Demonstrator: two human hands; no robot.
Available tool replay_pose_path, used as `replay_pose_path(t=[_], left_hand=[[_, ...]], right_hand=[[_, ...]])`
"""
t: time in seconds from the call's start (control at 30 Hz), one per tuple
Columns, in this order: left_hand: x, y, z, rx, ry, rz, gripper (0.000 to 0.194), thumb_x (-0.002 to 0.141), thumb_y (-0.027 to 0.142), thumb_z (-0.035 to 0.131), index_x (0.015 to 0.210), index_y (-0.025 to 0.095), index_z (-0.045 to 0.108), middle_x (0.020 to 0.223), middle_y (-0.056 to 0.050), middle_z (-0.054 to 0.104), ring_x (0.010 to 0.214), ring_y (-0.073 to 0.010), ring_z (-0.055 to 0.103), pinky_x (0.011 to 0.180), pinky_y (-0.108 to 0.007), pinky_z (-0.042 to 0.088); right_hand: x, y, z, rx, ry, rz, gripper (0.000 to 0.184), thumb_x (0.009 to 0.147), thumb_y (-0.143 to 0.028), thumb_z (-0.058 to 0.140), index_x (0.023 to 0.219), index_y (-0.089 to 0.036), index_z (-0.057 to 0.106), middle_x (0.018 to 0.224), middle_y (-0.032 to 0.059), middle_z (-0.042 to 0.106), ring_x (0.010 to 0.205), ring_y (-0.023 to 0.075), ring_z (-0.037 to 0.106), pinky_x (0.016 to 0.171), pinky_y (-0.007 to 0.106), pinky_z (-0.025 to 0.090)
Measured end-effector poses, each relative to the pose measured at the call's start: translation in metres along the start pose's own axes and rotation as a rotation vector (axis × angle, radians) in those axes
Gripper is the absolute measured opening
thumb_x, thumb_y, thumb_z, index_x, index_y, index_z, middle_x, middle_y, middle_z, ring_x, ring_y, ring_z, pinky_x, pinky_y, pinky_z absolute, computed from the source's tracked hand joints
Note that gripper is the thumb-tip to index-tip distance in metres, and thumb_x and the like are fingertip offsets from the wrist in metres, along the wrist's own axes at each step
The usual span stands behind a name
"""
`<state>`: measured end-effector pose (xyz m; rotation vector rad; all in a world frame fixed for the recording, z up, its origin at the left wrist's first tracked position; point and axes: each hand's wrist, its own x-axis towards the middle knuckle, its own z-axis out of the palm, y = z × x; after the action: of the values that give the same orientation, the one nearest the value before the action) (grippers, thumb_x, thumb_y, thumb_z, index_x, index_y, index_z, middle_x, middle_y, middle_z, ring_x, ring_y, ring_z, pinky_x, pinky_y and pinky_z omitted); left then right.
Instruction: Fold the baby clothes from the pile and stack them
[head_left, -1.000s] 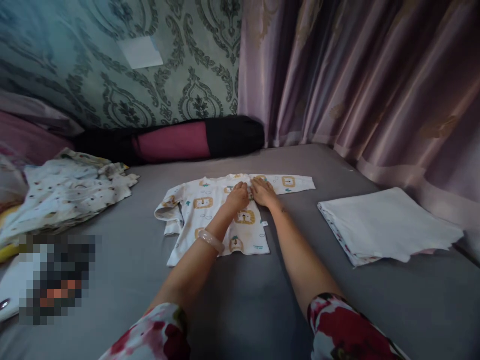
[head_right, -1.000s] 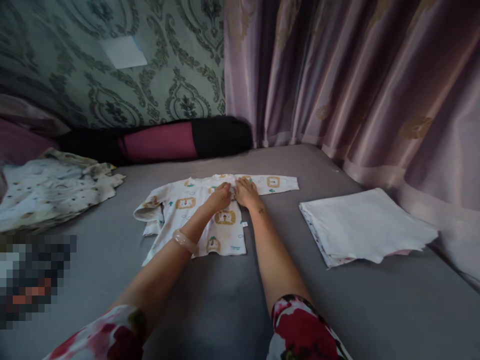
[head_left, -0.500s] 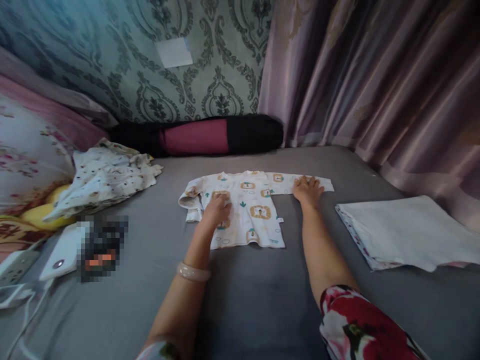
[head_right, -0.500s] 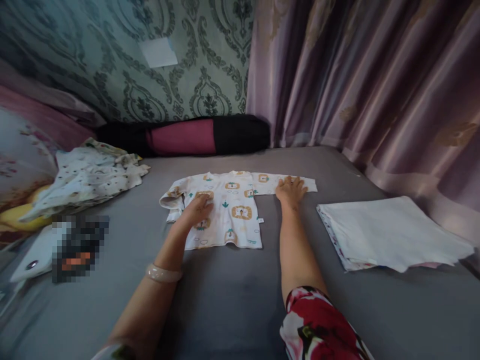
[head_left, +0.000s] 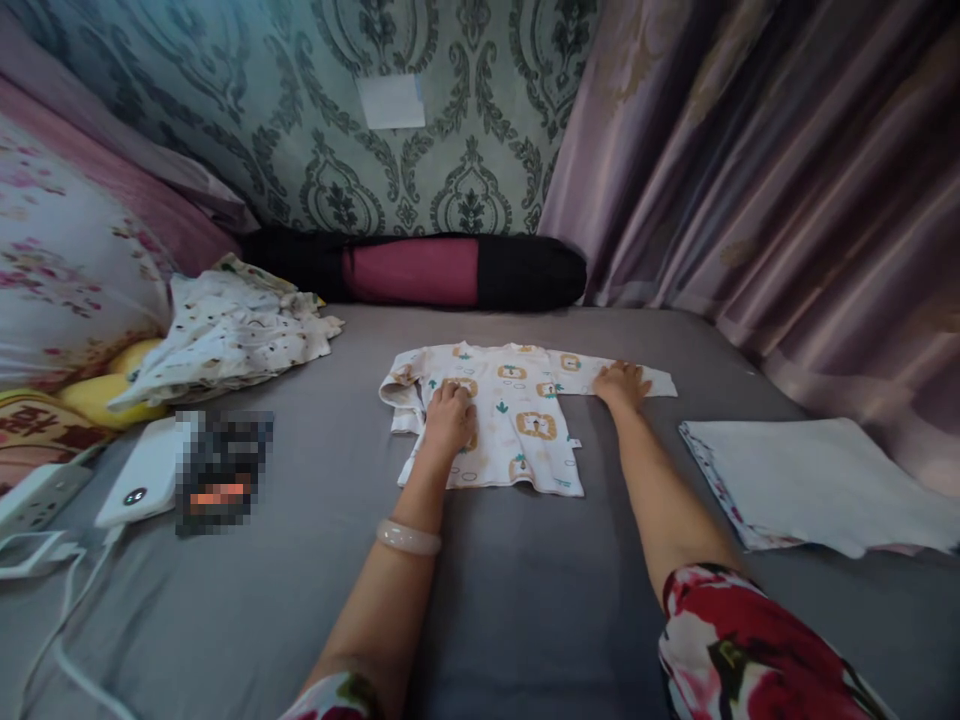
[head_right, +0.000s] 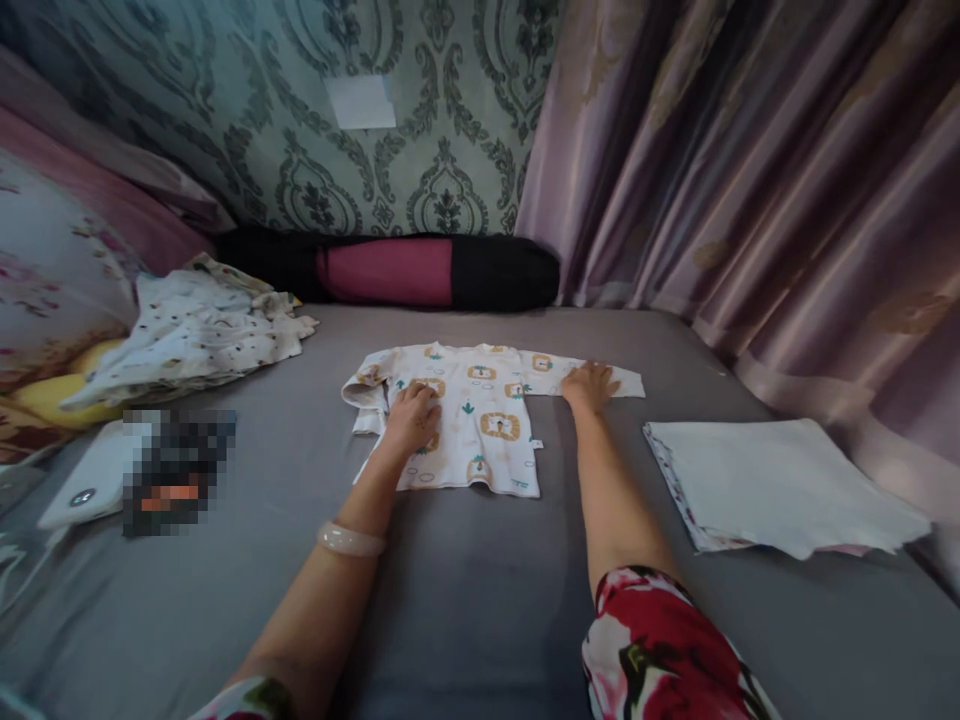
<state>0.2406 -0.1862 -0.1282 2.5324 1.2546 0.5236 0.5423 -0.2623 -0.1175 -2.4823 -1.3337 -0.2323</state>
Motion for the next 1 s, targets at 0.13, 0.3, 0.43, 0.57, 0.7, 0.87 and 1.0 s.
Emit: replay_pose_path(t=[0.13, 0.3, 0.43, 0.57, 0.7, 0.87, 1.0], left_hand=[[0.000, 0.000, -0.004, -0.005, -0.033, -0.021, 0.025, 0.086, 0.020, 0.049, 0.110, 0.017, 0.059, 0.123, -0.012, 0.056, 0.118, -0.0266, 0.048, 0.102, -0.041, 0.038], [-0.002, 0.001, -0.010, -0.015, -0.046, -0.025, 0.025, 0.088, 0.021, 0.049, 0.111, 0.017, 0.058, 0.124, -0.011, 0.056, 0.117, -0.0249, 0.049, 0.103, -0.039, 0.037], [0.000, 0.000, -0.012, -0.025, -0.055, -0.020, 0.025, 0.087, 0.020, 0.051, 0.110, 0.015, 0.059, 0.122, -0.012, 0.058, 0.118, -0.0252, 0.051, 0.104, -0.039, 0.037], [0.003, -0.001, -0.015, -0.136, -0.040, -0.049, 0.026, 0.089, 0.020, 0.048, 0.112, 0.014, 0.060, 0.115, -0.013, 0.064, 0.112, -0.0242, 0.056, 0.099, -0.037, 0.042], [0.005, -0.003, -0.029, -0.316, 0.017, -0.127, 0.028, 0.091, 0.024, 0.047, 0.114, 0.017, 0.061, 0.106, -0.010, 0.069, 0.099, -0.0215, 0.063, 0.087, -0.032, 0.048], [0.007, -0.019, -0.057, -0.497, 0.113, -0.263, 0.028, 0.088, 0.027, 0.049, 0.106, 0.016, 0.067, 0.092, -0.007, 0.072, 0.084, -0.0178, 0.066, 0.079, -0.028, 0.050], [0.004, -0.049, -0.073, -0.546, 0.264, -0.375, 0.031, 0.087, 0.033, 0.045, 0.097, 0.015, 0.069, 0.083, -0.006, 0.072, 0.077, -0.0167, 0.065, 0.071, -0.025, 0.049]], right_hand=[[-0.011, -0.056, 0.005, -0.011, -0.068, -0.063, 0.042, 0.098, -0.024, 0.030, 0.129, -0.008, 0.053, 0.137, 0.0212, 0.051, 0.132, 0.0310, 0.040, 0.111, 0.049, 0.022], [-0.021, -0.123, 0.020, 0.041, -0.232, -0.357, 0.053, 0.099, -0.034, 0.028, 0.143, -0.007, 0.040, 0.153, 0.0157, 0.035, 0.144, 0.0263, 0.024, 0.117, 0.044, 0.014], [-0.007, -0.135, 0.034, 0.024, -0.290, -0.254, 0.059, 0.100, -0.039, 0.026, 0.147, -0.004, 0.033, 0.157, 0.0167, 0.026, 0.145, 0.0273, 0.018, 0.117, 0.045, 0.013], [0.000, -0.131, 0.040, 0.030, -0.292, -0.227, 0.061, 0.100, -0.041, 0.024, 0.149, -0.006, 0.029, 0.159, 0.0153, 0.021, 0.147, 0.0264, 0.014, 0.117, 0.046, 0.013], [-0.003, -0.130, 0.040, 0.049, -0.285, -0.236, 0.061, 0.099, -0.042, 0.024, 0.149, -0.007, 0.030, 0.158, 0.0146, 0.022, 0.147, 0.0260, 0.014, 0.118, 0.046, 0.012], [0.000, -0.128, 0.042, 0.049, -0.295, -0.244, 0.059, 0.099, -0.041, 0.025, 0.148, -0.009, 0.030, 0.159, 0.0138, 0.021, 0.147, 0.0266, 0.014, 0.117, 0.047, 0.013], [0.002, -0.135, 0.036, 0.037, -0.327, -0.221, 0.058, 0.098, -0.037, 0.029, 0.147, -0.006, 0.032, 0.158, 0.0161, 0.022, 0.146, 0.0291, 0.015, 0.116, 0.051, 0.013]])
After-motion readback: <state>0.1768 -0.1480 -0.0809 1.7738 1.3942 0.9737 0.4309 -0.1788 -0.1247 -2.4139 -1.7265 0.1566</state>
